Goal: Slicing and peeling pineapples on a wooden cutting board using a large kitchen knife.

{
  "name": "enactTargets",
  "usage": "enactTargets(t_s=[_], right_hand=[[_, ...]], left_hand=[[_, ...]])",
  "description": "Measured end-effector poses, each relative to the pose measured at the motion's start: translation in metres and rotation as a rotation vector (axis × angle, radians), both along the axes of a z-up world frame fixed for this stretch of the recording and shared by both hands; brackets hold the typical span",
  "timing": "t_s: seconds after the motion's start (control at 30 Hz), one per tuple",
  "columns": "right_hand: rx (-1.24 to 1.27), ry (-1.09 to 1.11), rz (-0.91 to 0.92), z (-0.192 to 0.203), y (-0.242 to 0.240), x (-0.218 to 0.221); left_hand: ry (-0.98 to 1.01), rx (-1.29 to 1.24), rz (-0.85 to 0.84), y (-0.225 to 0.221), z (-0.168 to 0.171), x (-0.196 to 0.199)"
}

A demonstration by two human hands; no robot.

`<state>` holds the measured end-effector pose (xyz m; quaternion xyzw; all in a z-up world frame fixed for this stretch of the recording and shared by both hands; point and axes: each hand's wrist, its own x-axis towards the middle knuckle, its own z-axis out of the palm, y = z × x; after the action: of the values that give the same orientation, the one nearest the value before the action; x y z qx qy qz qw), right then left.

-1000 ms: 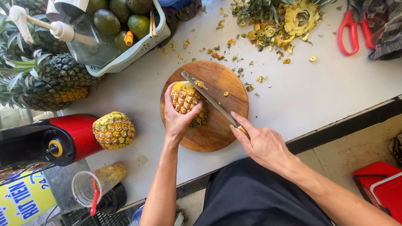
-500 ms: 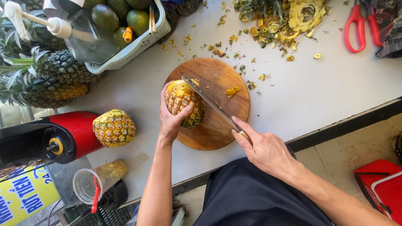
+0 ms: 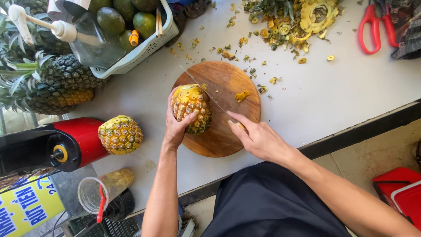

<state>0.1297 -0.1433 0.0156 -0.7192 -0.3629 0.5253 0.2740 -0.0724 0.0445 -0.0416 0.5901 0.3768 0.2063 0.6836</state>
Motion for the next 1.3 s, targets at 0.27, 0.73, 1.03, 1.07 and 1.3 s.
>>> enactTargets(t_s=[0.27,0.73,1.03,1.07,1.3], right_hand=[[-0.017,0.045,-0.019,0.0,-0.004,-0.005],[-0.22,0.106,-0.165,-0.029,-0.03,0.02],[0.075,-0.291,-0.113,0.006,-0.024,-0.003],[0.077,-0.344,-0.088,0.009,-0.024,-0.005],[0.065,-0.432,-0.053,0.013,-0.038,-0.008]], left_hand=[[-0.003,-0.016,-0.031,0.002,0.017,0.007],[0.003,-0.215,0.152,0.04,0.032,-0.051],[0.427,0.325,0.167,-0.024,0.027,0.039],[0.462,0.399,0.19,-0.033,0.028,0.051],[0.571,0.472,0.219,-0.052,0.042,0.076]])
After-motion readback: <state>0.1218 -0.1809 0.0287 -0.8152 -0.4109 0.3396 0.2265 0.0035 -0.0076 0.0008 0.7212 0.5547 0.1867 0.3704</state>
